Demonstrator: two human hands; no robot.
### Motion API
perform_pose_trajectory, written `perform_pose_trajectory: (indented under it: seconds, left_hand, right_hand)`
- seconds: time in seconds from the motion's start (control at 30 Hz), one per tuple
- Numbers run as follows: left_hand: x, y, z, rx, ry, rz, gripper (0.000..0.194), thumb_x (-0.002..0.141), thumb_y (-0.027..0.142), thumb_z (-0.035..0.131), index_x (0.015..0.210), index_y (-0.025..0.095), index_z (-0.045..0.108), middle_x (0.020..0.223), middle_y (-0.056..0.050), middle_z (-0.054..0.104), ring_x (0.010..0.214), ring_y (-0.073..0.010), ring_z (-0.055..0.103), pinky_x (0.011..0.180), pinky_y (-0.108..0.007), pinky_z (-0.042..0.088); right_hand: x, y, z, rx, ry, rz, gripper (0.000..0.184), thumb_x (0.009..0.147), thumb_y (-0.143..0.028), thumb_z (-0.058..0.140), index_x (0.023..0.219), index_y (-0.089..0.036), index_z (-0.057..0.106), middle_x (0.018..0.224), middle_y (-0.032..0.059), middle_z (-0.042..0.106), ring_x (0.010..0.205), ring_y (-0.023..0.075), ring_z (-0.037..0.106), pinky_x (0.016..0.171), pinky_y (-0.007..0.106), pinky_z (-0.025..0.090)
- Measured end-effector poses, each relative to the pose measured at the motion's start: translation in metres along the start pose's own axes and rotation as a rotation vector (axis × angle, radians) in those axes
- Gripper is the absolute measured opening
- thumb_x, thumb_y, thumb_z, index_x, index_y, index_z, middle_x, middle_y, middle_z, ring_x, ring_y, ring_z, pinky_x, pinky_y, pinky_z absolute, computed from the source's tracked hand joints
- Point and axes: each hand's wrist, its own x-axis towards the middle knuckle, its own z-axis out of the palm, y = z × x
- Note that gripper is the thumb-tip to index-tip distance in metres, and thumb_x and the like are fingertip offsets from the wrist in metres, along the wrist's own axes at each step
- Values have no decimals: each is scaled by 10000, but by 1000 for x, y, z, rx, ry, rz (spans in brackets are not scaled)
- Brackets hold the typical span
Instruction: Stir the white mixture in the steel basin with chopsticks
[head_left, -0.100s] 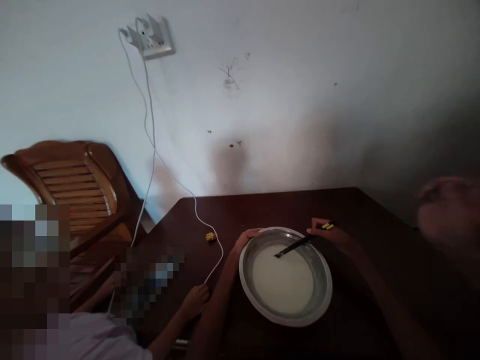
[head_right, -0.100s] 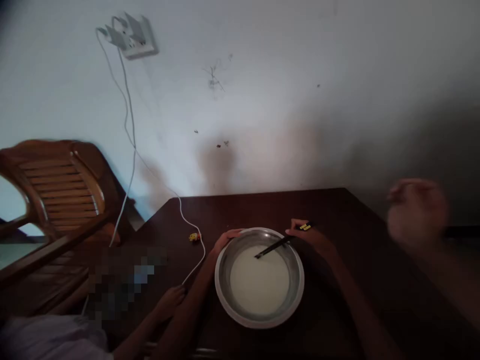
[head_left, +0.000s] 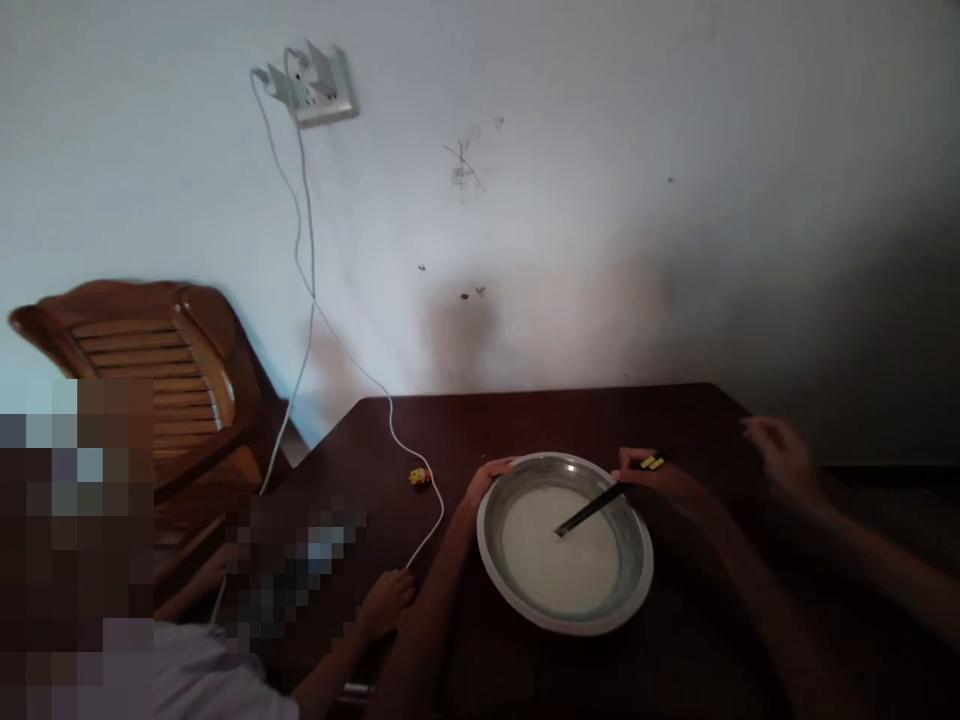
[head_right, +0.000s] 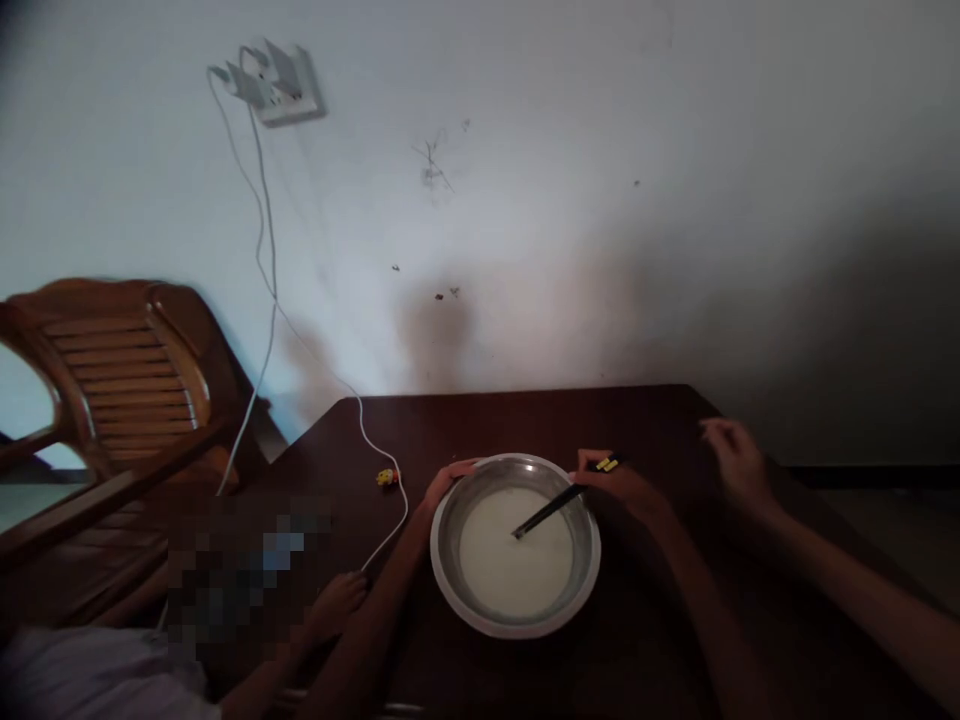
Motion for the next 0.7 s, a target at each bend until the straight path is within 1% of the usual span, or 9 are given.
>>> perform_pose_trajectory:
  seconds: [0.03,0.07,0.1,0.17,0.3,0.4,0.47,0.6,0.7]
  left_hand:
    - [14,3,22,-19,-14,8,207,926,350,624,968,169,715,1026,-94,695,1023,-255,640,916,-424,524]
    - [27,5,41,-35,-23,16,301,936,373,628,1126,142,664,1159,-99,661,1046,-244,638,911,-437,537]
    - [39,8,56,-49,-28,22,356,943,380,623,1219,154,624,1240,-109,627,1066,-246,632,905,-441,550]
    - [55,14,72,-68,-34,33,384,945,383,620,1257,158,605,1276,-105,606,1085,-259,626,907,-447,555]
    - [67,21,77,-82,-43,29,327,903,343,660,1173,158,667,1206,-107,666,1020,-252,652,863,-401,555]
    - [71,19,77,-129,-81,-4,276,750,251,721,988,114,748,1013,-114,747,873,-263,683,772,-341,537]
    - [73,16,76,-169,-100,-40,256,693,228,708,910,103,763,873,-101,757,758,-240,678,728,-326,522]
    - [76,13,75,-161,-16,-164,163,721,268,678,731,119,744,661,-67,713,598,-204,624,668,-322,493]
    - [76,13,74,-180,16,-157,154,735,270,668,728,135,742,643,-51,707,603,-207,620,678,-325,485]
  right_hand:
    - [2,13,-12,-10,120,32,538,717,-816,455,695,-289,561,687,65,573,766,297,543,712,449,414]
    - [5,26,-22,-10,216,60,526,691,-813,479,726,-297,579,703,72,584,778,316,554,730,471,423]
    - [7,38,-27,-1,266,78,510,662,-799,521,755,-304,596,723,78,600,794,332,567,751,488,431]
    - [10,57,-30,0,232,85,479,627,-757,592,801,-312,621,791,87,646,844,361,595,796,508,443]
    - [8,69,-24,-38,189,55,436,632,-701,621,828,-312,640,904,98,698,930,394,623,866,523,438]
    - [4,67,-24,-66,182,42,427,645,-690,616,830,-306,639,909,107,703,936,401,628,869,519,438]
    - [1,65,-26,-84,188,65,437,650,-699,605,825,-300,635,897,111,699,903,397,628,841,521,442]
    - [-1,63,-28,-80,212,85,438,663,-701,575,815,-293,621,809,103,662,829,372,616,816,521,440]
    - [-4,60,-28,-69,200,101,413,654,-665,596,827,-290,617,778,100,645,813,356,611,813,512,444]
